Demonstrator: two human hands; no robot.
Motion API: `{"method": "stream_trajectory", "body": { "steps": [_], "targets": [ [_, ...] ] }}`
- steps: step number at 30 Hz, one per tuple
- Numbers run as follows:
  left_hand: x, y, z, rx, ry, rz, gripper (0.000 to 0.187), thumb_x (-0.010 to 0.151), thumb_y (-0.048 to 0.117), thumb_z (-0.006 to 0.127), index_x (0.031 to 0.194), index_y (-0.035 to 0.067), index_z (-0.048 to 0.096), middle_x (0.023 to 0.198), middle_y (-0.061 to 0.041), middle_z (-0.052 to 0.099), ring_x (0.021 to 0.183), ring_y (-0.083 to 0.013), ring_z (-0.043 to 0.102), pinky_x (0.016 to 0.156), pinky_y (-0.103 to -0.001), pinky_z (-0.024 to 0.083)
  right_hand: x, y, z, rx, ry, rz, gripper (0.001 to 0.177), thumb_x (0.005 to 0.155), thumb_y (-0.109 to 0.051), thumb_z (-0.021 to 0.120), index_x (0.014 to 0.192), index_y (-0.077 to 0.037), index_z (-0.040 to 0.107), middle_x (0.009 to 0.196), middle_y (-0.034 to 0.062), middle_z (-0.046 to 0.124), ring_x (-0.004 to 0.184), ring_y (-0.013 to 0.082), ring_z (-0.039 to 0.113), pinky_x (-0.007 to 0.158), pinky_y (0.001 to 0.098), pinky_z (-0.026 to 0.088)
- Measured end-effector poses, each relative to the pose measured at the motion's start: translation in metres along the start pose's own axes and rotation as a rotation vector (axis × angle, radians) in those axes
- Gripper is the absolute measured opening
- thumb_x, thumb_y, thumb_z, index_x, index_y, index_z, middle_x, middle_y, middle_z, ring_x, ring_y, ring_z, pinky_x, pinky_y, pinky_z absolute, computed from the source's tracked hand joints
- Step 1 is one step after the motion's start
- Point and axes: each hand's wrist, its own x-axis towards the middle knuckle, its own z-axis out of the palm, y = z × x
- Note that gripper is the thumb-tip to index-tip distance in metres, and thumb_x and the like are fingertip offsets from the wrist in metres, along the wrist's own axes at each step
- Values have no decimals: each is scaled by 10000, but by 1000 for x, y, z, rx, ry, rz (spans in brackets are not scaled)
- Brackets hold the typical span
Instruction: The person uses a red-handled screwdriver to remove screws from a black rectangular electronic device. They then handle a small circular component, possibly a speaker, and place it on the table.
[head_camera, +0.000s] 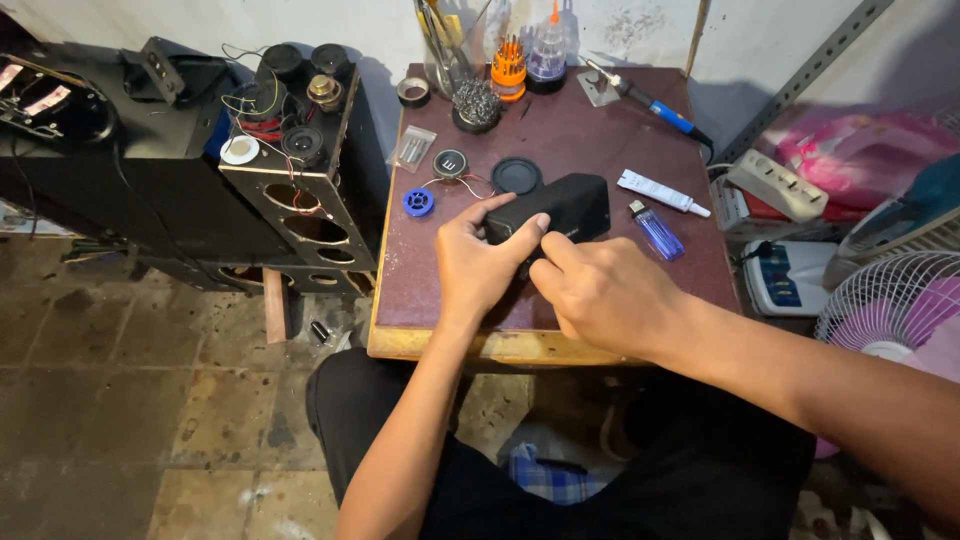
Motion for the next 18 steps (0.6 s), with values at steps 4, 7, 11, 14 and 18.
{"method": "stream_trajectory", "body": {
  "steps": [4, 7, 11, 14, 18],
  "targets": [
    [1, -1, 0, -4, -2, 2, 531, 658, 239, 938, 1137, 86, 771, 850, -212, 766, 780, -171, 724, 598, -330, 641, 1, 0, -2, -8, -3, -3, 104, 880, -27, 557, 849, -103, 622, 778, -10, 509, 463, 159, 567, 410, 298, 441],
    [2, -2, 1, -22, -6, -8, 530, 656, 228, 938, 1137, 81, 769, 846, -205, 766, 776, -158, 717, 598, -329, 640, 2, -2, -4, 0, -4, 2, 94, 891, -34, 569, 857, -97, 630, 775, -4, 508, 463, 157, 568, 408, 298, 444],
    [-1, 1, 1, 0, 0, -18, 523, 661, 225, 934, 1140, 93, 770, 847, -210, 768, 783, -168, 729, 595, -326, 642, 8, -9, -13, -130, -25, -7, 53, 885, -66, 597, 892, -89, 644, 801, 19, 548, 518, 158, 601, 441, 298, 472],
    [1, 1, -1, -18, -16, -34, 540, 665, 222, 933, 1159, 86, 761, 869, -219, 765, 796, -180, 732, 602, -334, 642, 10, -13, -13, -198, -88, 68, 49, 882, -110, 603, 894, -98, 649, 802, 21, 565, 565, 165, 633, 462, 298, 484],
    [2, -2, 0, -19, -29, -42, 551, 661, 227, 937, 1163, 82, 760, 883, -223, 764, 805, -189, 737, 606, -337, 640, 4, -11, 3, -201, -108, 78, 83, 870, -137, 617, 914, -78, 657, 809, 22, 596, 627, 183, 651, 481, 318, 492]
  ]
}}
